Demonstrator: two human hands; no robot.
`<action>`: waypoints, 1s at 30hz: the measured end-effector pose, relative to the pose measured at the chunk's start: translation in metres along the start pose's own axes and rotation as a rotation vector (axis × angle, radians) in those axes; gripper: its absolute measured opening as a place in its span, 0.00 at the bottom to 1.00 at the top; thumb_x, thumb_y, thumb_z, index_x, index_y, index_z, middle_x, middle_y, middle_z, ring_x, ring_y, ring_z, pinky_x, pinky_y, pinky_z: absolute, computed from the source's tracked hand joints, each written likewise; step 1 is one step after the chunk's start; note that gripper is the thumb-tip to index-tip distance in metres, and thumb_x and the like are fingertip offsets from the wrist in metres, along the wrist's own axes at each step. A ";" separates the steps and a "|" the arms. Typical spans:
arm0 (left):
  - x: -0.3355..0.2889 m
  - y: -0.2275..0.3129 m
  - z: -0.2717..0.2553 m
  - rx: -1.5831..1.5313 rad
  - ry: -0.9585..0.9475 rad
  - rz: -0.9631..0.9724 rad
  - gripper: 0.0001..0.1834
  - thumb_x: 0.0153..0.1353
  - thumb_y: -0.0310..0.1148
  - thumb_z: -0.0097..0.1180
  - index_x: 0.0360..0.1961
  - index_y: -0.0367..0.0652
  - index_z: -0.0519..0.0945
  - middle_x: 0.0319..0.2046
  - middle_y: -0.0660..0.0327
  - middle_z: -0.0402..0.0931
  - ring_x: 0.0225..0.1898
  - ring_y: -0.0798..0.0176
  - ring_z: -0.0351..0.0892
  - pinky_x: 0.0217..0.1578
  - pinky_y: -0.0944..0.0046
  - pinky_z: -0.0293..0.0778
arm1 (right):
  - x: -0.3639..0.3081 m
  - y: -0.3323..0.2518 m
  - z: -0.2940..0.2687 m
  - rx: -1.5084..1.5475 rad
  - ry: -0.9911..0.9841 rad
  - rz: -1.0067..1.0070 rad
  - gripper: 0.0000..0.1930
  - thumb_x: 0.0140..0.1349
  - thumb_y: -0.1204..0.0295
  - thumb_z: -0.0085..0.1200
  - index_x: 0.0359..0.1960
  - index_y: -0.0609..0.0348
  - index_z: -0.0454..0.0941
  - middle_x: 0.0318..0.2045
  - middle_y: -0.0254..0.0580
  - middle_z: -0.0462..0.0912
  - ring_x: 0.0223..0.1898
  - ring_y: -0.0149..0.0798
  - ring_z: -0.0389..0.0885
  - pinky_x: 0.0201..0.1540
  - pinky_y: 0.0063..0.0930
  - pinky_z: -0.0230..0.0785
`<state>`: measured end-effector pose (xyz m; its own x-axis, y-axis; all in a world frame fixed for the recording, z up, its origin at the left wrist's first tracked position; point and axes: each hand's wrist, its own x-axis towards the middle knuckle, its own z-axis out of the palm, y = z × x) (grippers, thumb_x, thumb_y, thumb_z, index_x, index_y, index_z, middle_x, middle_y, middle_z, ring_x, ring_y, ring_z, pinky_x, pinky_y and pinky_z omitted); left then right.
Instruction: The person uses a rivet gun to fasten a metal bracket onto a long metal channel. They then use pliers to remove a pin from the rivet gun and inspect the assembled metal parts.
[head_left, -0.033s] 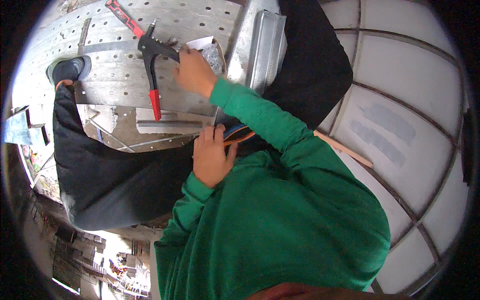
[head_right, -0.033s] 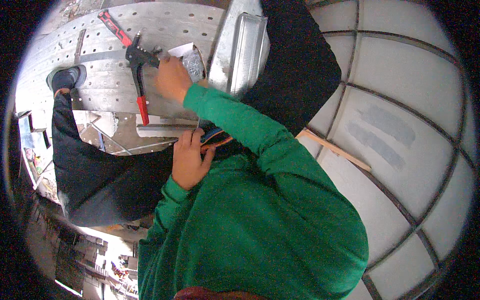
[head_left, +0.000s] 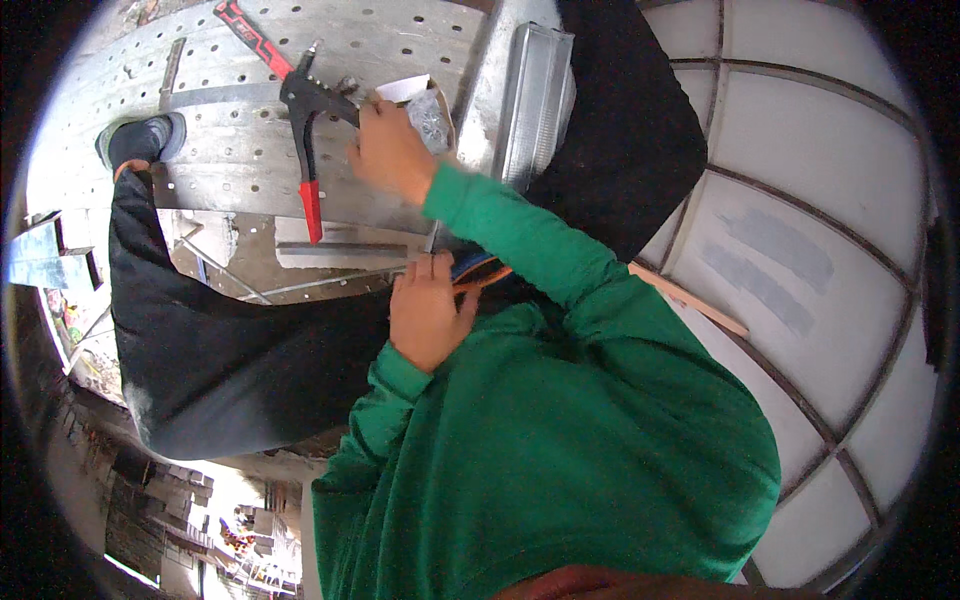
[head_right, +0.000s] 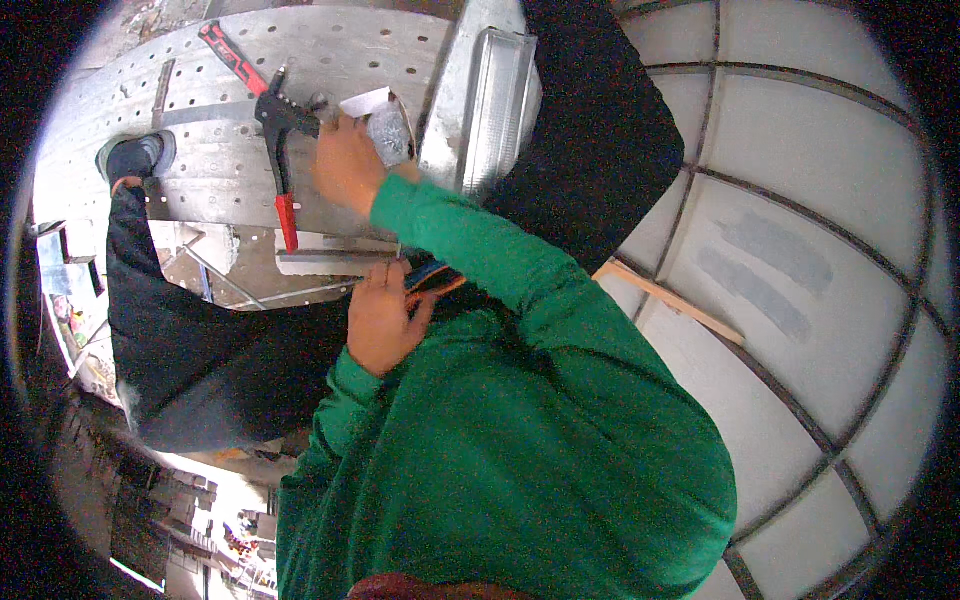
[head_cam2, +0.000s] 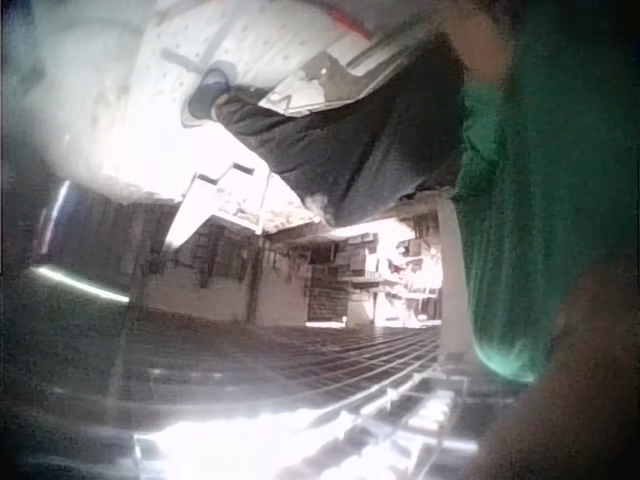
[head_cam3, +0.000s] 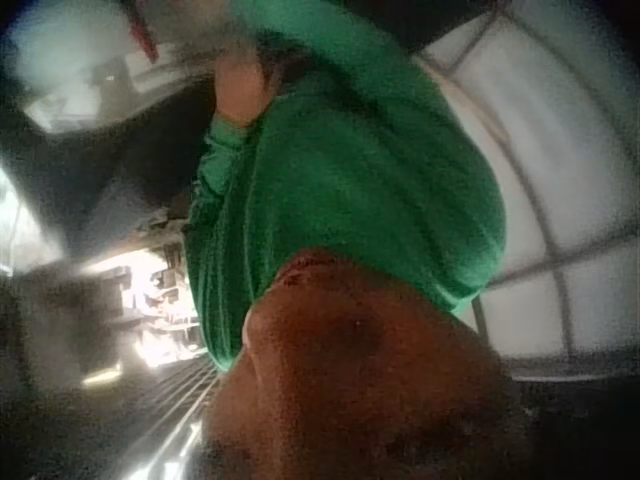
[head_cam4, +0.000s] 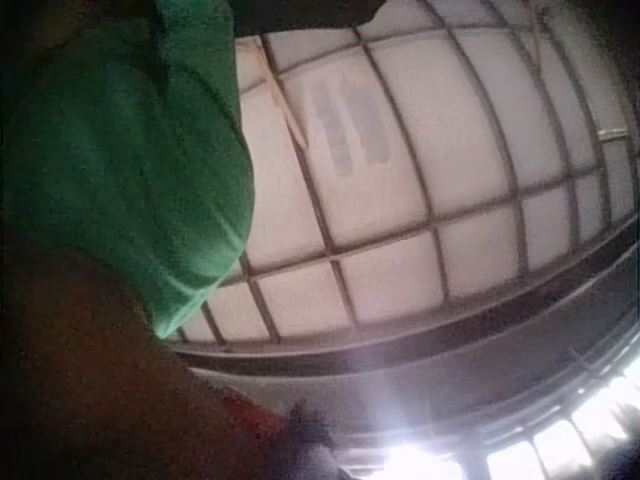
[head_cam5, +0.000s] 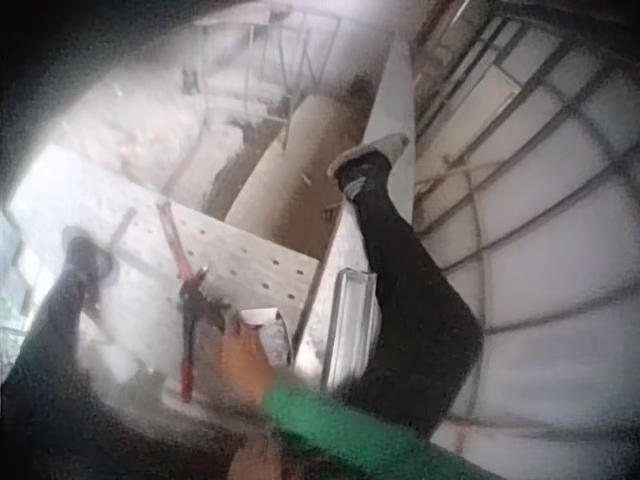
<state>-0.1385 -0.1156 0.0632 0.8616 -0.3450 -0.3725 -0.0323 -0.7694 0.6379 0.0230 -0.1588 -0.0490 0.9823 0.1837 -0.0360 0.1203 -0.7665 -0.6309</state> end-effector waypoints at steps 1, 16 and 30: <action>0.004 0.001 -0.001 0.005 -0.062 -0.031 0.25 0.56 0.40 0.62 0.50 0.35 0.71 0.42 0.45 0.75 0.42 0.43 0.76 0.41 0.49 0.72 | -0.006 -0.004 -0.002 -0.025 0.055 -0.069 0.19 0.52 0.69 0.59 0.45 0.67 0.74 0.44 0.66 0.76 0.40 0.63 0.77 0.45 0.48 0.72; -0.006 -0.029 -0.118 -0.442 0.206 -0.296 0.08 0.69 0.32 0.49 0.41 0.37 0.72 0.27 0.57 0.74 0.25 0.61 0.77 0.28 0.61 0.71 | -0.043 0.089 -0.181 0.394 0.395 0.253 0.13 0.56 0.73 0.61 0.43 0.63 0.79 0.34 0.43 0.84 0.32 0.33 0.82 0.38 0.27 0.75; 0.087 -0.211 -0.167 -0.949 0.810 -0.492 0.23 0.72 0.49 0.43 0.41 0.39 0.77 0.24 0.64 0.72 0.24 0.70 0.71 0.27 0.71 0.66 | -0.043 0.066 -0.125 0.504 0.053 0.181 0.13 0.56 0.71 0.62 0.42 0.64 0.79 0.31 0.43 0.84 0.30 0.33 0.82 0.35 0.28 0.75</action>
<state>0.0278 0.1070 0.0087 0.7478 0.5255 -0.4058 0.4424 0.0613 0.8947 0.0067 -0.2939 0.0077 0.9884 0.0350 -0.1480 -0.1228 -0.3901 -0.9126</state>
